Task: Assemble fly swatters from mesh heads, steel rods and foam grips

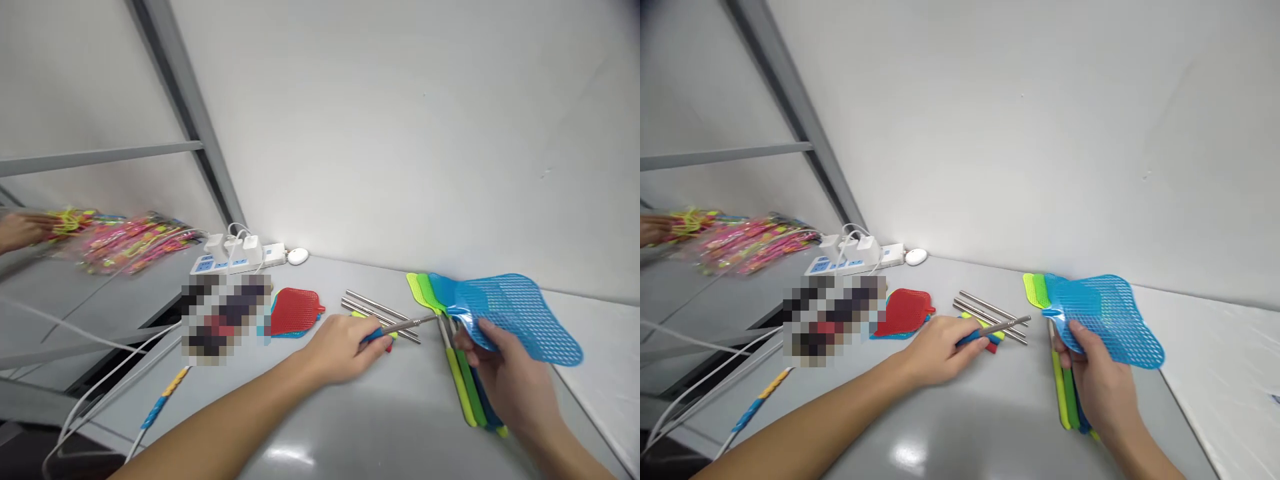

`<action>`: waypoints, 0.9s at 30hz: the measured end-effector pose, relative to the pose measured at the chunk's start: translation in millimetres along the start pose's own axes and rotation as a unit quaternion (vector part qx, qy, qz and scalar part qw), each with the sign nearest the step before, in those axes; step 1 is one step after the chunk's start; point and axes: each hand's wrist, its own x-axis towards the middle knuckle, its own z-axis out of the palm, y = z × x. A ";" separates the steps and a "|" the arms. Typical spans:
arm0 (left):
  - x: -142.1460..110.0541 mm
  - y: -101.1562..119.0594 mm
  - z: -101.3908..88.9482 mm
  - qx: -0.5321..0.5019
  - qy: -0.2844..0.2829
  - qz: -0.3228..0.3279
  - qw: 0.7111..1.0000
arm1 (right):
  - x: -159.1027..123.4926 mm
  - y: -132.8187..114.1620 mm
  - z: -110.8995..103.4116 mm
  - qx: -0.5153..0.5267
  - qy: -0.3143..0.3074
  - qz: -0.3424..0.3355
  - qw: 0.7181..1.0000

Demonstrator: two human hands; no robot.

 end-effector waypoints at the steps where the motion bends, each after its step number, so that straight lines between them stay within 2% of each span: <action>1: 0.1 -0.5 -0.9 0.006 -0.015 0.011 1.000 | -0.9 -5.7 3.2 0.055 -0.004 0.052 0.997; 4: 2.0 -3.0 -5.0 0.010 -0.040 0.014 0.999 | -3.9 -13.9 7.6 0.185 -0.024 0.169 0.968; 8: 4.4 -5.3 -7.3 0.016 -0.060 -0.001 0.998 | -7.2 -7.6 7.7 0.274 -0.031 0.232 0.933; 14: 4.5 -7.9 -3.9 0.034 -0.087 0.010 0.996 | -13.2 7.2 14.0 0.321 -0.022 0.253 0.912; 21: 5.0 -9.6 -4.3 0.028 -0.067 0.003 0.997 | -12.9 7.5 10.2 0.296 -0.001 0.263 0.918; 27: 4.1 -10.0 -4.0 0.037 -0.057 0.021 0.997 | -11.9 8.0 11.6 0.316 -0.023 0.243 0.917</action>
